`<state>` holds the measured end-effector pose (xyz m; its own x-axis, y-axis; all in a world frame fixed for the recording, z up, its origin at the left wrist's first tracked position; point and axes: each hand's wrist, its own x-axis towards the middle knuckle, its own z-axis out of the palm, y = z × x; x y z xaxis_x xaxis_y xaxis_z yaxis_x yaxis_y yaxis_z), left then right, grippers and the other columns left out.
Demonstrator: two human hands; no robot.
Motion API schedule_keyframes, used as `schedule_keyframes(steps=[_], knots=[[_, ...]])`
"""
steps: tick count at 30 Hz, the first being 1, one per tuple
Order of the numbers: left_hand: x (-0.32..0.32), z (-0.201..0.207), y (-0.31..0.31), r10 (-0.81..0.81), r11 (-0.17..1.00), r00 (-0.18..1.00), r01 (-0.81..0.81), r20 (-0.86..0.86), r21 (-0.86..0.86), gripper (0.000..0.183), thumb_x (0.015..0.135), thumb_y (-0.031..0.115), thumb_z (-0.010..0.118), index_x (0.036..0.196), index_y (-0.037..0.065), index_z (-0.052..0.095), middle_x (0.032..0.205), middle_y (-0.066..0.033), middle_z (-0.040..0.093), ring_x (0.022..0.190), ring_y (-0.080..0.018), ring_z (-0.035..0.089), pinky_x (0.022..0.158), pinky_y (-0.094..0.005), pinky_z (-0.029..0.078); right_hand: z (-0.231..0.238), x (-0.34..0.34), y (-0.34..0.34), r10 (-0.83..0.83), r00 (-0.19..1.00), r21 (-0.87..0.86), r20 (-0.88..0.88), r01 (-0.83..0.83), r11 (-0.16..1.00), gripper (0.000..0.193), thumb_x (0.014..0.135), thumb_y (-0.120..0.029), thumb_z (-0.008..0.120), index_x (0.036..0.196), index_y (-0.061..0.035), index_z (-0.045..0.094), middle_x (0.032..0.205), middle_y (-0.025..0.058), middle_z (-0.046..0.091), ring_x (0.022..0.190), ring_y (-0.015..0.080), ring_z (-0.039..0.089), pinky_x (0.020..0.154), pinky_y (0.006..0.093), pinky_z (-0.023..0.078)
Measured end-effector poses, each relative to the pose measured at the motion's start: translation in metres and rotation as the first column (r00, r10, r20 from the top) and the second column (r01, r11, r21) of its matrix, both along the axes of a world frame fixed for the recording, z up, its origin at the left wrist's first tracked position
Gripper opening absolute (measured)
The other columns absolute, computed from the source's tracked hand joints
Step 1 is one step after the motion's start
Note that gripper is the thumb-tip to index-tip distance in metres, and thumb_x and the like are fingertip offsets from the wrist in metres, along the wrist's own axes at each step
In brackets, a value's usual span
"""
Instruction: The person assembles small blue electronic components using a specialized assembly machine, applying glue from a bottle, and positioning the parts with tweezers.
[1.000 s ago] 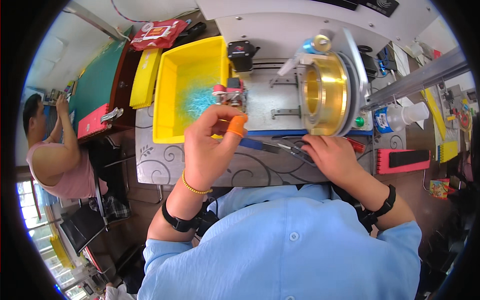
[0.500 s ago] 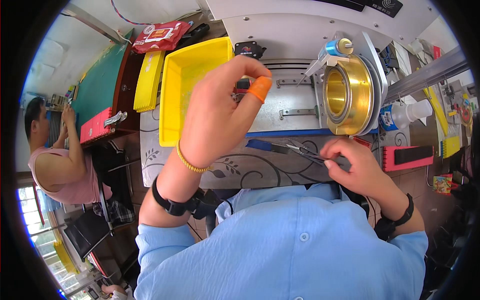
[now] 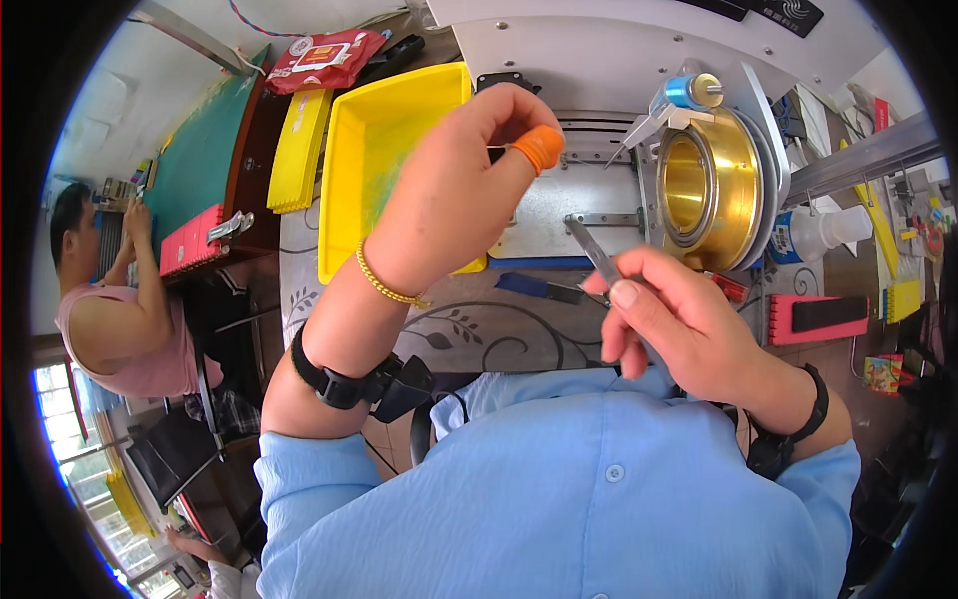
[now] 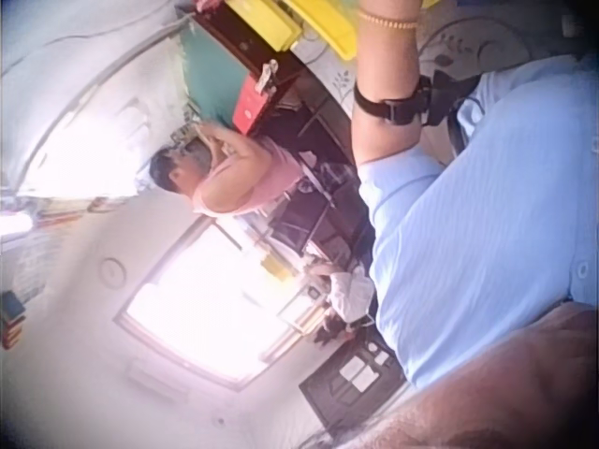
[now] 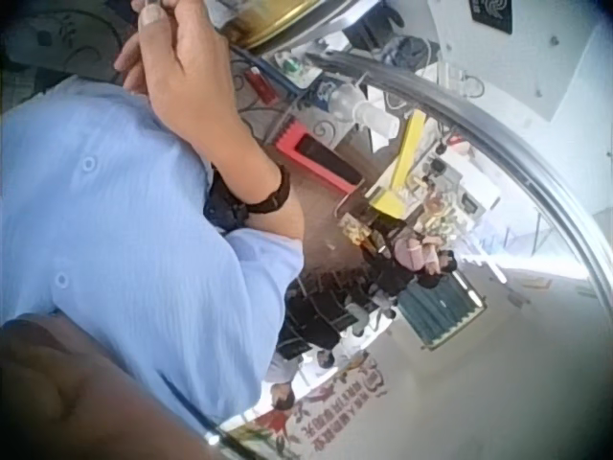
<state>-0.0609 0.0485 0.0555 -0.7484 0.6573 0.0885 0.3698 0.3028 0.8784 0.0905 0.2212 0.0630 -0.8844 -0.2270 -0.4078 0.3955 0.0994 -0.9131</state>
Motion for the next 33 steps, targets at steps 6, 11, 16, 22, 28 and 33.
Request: schedule_keyframes(steps=[6,11,16,22,28,33], knots=[[-0.003,-0.004,-0.008,-0.011,0.98,0.973,-0.036,0.23,0.196,0.012,0.097,0.016,0.055,0.101,0.004,0.056,0.088,-0.0006,0.06,0.082,-0.0069,0.053,0.075,-0.0222,0.044,-0.002,-0.025,-0.021,-0.084,0.996,-0.138,0.01,0.084,0.987,0.03,0.103,-0.026,0.039,0.113,-0.0011,0.051,0.07,0.0061,0.061,0.052,0.0096,0.055,0.052,0.0215,0.044],[-0.002,-0.004,-0.007,-0.026,0.977,0.963,-0.032,0.267,0.211,0.012,0.097,0.015,0.055,0.101,0.004,0.057,0.088,-0.0011,0.06,0.082,-0.0072,0.053,0.076,-0.0224,0.044,-0.006,-0.031,-0.021,-0.085,0.996,-0.188,0.027,0.089,0.978,0.028,0.102,-0.026,0.042,0.11,0.0002,0.05,0.07,0.007,0.063,0.053,0.0102,0.058,0.049,0.0234,0.044],[-0.002,-0.004,-0.007,-0.021,0.977,0.964,-0.037,0.266,0.21,0.012,0.097,0.015,0.056,0.101,0.004,0.057,0.088,-0.001,0.061,0.082,-0.0071,0.053,0.076,-0.0222,0.044,-0.002,-0.035,-0.025,-0.068,0.997,-0.147,0.036,0.073,0.986,0.029,0.103,-0.027,0.041,0.111,-0.0001,0.051,0.069,0.0076,0.062,0.05,0.0109,0.056,0.048,0.0233,0.044],[-0.004,-0.005,-0.007,-0.011,0.977,0.965,-0.044,0.26,0.208,0.013,0.097,0.016,0.056,0.101,0.005,0.057,0.088,-0.0007,0.06,0.086,-0.0069,0.055,0.076,-0.0222,0.044,0.0,-0.045,-0.027,-0.051,0.996,-0.149,0.067,0.06,0.987,0.03,0.103,-0.027,0.04,0.114,-0.0011,0.051,0.067,0.0083,0.061,0.046,0.0116,0.054,0.047,0.0234,0.043],[-0.003,-0.006,-0.002,0.053,0.962,0.966,-0.117,0.254,0.245,0.014,0.096,0.016,0.057,0.102,0.004,0.059,0.092,-0.0004,0.064,0.084,-0.0058,0.055,0.075,-0.0207,0.044,0.002,-0.036,-0.028,-0.085,0.996,-0.131,0.032,0.089,0.987,0.027,0.102,-0.024,0.041,0.113,-0.001,0.052,0.068,0.0076,0.061,0.05,0.0107,0.056,0.048,0.0235,0.044],[-0.009,-0.01,-0.016,0.159,0.912,0.958,-0.236,0.24,0.336,0.014,0.095,0.015,0.059,0.103,0.004,0.061,0.103,-0.0033,0.065,0.089,-0.0068,0.057,0.08,-0.0208,0.045,-0.037,0.0,-0.012,0.217,0.778,0.507,-0.59,0.147,0.849,0.014,0.093,-0.012,0.058,0.105,-0.0038,0.058,0.074,0.0093,0.061,0.057,0.0209,0.059,0.056,0.0312,0.049]])
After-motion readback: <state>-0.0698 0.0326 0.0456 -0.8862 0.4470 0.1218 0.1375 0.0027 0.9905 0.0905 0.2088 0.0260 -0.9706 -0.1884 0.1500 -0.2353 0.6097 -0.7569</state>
